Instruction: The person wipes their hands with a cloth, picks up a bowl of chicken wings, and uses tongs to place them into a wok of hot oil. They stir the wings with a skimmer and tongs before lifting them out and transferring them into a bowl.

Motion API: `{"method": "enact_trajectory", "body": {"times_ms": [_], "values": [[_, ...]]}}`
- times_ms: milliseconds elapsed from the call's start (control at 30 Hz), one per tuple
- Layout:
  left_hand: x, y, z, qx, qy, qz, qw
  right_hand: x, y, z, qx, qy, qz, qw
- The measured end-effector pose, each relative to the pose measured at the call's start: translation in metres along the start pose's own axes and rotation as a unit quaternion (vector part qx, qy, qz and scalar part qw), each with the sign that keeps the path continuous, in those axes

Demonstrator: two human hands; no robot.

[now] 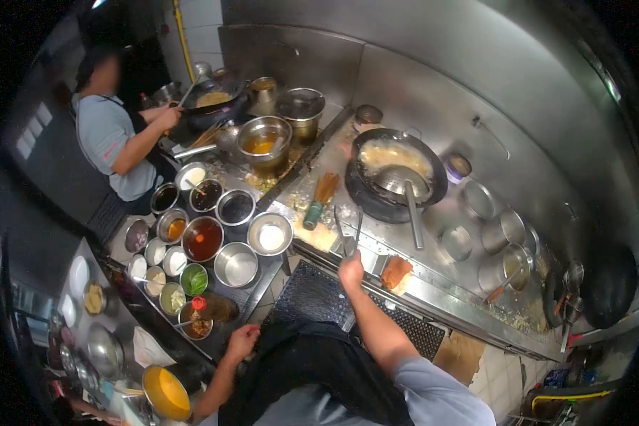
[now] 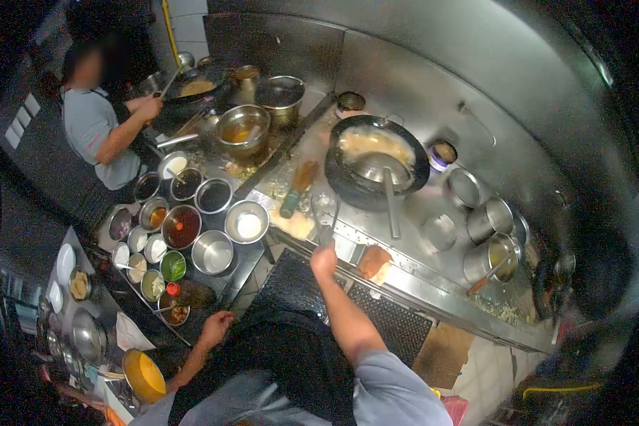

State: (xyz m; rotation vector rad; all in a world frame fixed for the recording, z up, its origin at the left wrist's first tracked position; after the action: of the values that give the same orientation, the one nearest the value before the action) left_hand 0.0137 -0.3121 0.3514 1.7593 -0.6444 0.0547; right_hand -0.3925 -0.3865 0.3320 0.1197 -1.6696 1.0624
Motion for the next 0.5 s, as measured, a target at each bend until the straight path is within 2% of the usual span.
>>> {"method": "enact_trajectory", "body": {"times_ms": [100, 167, 200, 267, 300, 400, 433, 500], "values": [[0.011, 0.017, -0.019, 0.035, 0.015, -0.015, 0.999, -0.057, -0.018, 0.027, -0.043, 0.031, -0.032, 0.998], [0.016, 0.006, -0.026, 0.043, 0.026, -0.012, 0.999, -0.128, 0.004, 0.053, -0.123, -0.071, 0.029, 0.989], [0.018, 0.0, -0.031, 0.048, 0.029, -0.01, 0.998, -0.132, 0.0, 0.052, -0.121, -0.075, 0.031, 0.989], [0.02, -0.006, -0.04, 0.043, 0.039, -0.005, 0.998, -0.126, -0.014, 0.047, -0.174, -0.227, 0.235, 0.929], [0.02, -0.007, -0.042, 0.034, 0.044, -0.001, 0.998, -0.099, -0.033, 0.037, -0.187, -0.233, 0.275, 0.914], [0.019, 0.006, -0.049, 0.029, 0.021, 0.016, 0.999, -0.111, -0.019, 0.04, -0.159, -0.254, 0.283, 0.911], [0.017, -0.001, -0.049, 0.029, 0.015, 0.019, 0.999, -0.103, -0.018, 0.037, -0.164, -0.25, 0.285, 0.911], [0.011, -0.023, -0.044, 0.001, 0.008, 0.014, 1.0, -0.081, -0.024, 0.029, -0.117, -0.242, 0.304, 0.914]]}}
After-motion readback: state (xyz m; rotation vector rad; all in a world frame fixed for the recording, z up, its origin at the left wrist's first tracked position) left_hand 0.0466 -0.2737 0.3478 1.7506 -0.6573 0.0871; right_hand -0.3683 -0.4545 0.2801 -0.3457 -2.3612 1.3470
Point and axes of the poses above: each hand's wrist, its own z-axis towards the middle knuckle, its own x-axis out of the back of the hand, y = z × x, the point moved 1 cm from there along z, towards the middle knuckle, and after that the axes turned 10 degrees about -z, right-handed, at the moved point
